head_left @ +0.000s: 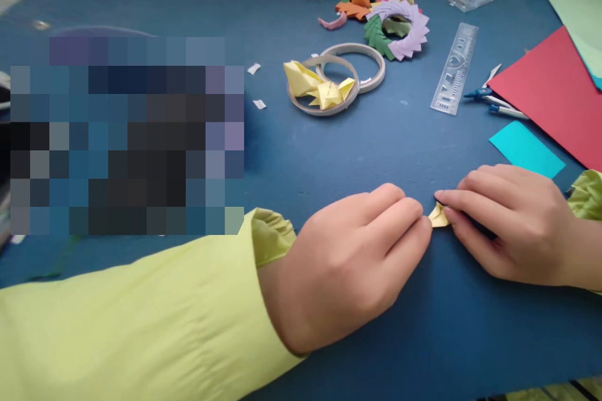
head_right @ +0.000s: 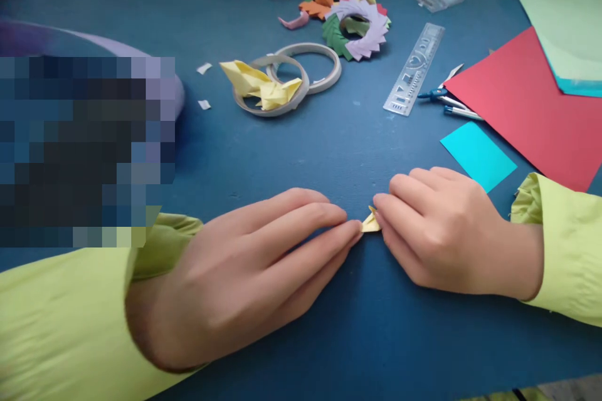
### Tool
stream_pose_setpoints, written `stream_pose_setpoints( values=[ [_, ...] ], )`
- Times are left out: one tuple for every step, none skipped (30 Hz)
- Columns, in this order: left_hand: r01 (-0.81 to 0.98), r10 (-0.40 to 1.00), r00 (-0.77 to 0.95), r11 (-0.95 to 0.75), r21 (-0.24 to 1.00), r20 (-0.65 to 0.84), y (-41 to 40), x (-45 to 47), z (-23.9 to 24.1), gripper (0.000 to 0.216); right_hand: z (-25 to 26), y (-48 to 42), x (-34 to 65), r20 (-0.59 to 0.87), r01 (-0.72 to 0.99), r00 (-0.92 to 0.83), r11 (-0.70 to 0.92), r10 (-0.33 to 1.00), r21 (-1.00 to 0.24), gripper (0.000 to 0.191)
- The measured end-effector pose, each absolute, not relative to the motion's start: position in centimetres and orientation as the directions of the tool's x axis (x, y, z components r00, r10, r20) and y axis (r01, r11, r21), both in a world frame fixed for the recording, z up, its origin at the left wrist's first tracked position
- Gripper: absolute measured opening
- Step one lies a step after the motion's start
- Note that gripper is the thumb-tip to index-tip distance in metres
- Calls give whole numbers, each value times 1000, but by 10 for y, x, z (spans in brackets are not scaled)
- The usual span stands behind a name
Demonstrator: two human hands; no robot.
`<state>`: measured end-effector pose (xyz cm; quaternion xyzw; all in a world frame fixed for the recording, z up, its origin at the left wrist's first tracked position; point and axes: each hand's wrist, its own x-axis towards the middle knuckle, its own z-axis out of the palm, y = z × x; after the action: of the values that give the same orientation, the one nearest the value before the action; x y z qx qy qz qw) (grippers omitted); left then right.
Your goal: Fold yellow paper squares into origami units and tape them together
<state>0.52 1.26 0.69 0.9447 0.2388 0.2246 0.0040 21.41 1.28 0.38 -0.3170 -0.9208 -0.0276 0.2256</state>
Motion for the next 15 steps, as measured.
stream_pose_setpoints(
  values=[
    [449, 441, 786, -889, 91, 433, 13, 4, 8, 15, 4, 11, 214, 437, 590, -699, 802, 566, -93, 15],
    [450, 430, 786, -891, 66, 444, 14, 4, 8, 15, 4, 10, 213, 441, 584, -700, 805, 562, -100, 17],
    [456, 425, 785, -889, 43, 450, 14, 3, 9, 15, 4, 8, 213, 445, 577, -702, 810, 556, -102, 18],
    [466, 423, 783, -884, 21, 457, 15, 2, 8, 14, 5, 6, 213, 445, 570, -708, 816, 548, -96, 18],
    [478, 425, 779, -878, 2, 462, 15, 2, 8, 13, 5, 4, 212, 444, 563, -717, 822, 537, -84, 18],
    [491, 431, 775, -871, -11, 463, 15, 2, 8, 12, 6, 2, 212, 443, 555, -728, 829, 524, -69, 17],
    [503, 437, 769, -864, -20, 466, 15, 2, 7, 11, 7, 1, 212, 443, 547, -736, 835, 512, -54, 17],
    [514, 443, 764, -858, -26, 469, 15, 3, 7, 10, 7, 0, 212, 442, 540, -744, 841, 502, -45, 17],
    [523, 449, 760, -852, -30, 469, 15, 3, 6, 10, 8, -1, 212, 441, 533, -749, 845, 495, -44, 17],
    [527, 454, 758, -849, -30, 468, 15, 3, 6, 11, 8, -2, 212, 443, 526, -751, 849, 489, -46, 16],
    [527, 452, 756, -849, -31, 473, 15, 3, 6, 12, 7, -2, 212, 445, 521, -752, 852, 486, -49, 16],
    [526, 449, 754, -850, -32, 479, 15, 3, 6, 13, 7, -2, 212, 446, 519, -752, 853, 485, -52, 15],
    [522, 442, 754, -852, -34, 486, 15, 3, 7, 14, 6, -1, 212, 448, 520, -751, 852, 486, -53, 15],
    [511, 431, 757, -859, -35, 492, 15, 3, 7, 14, 6, -1, 212, 450, 521, -749, 852, 486, -53, 14],
    [497, 420, 764, -867, -32, 489, 15, 2, 7, 14, 5, -1, 213, 452, 522, -747, 851, 487, -53, 14]
  ],
)
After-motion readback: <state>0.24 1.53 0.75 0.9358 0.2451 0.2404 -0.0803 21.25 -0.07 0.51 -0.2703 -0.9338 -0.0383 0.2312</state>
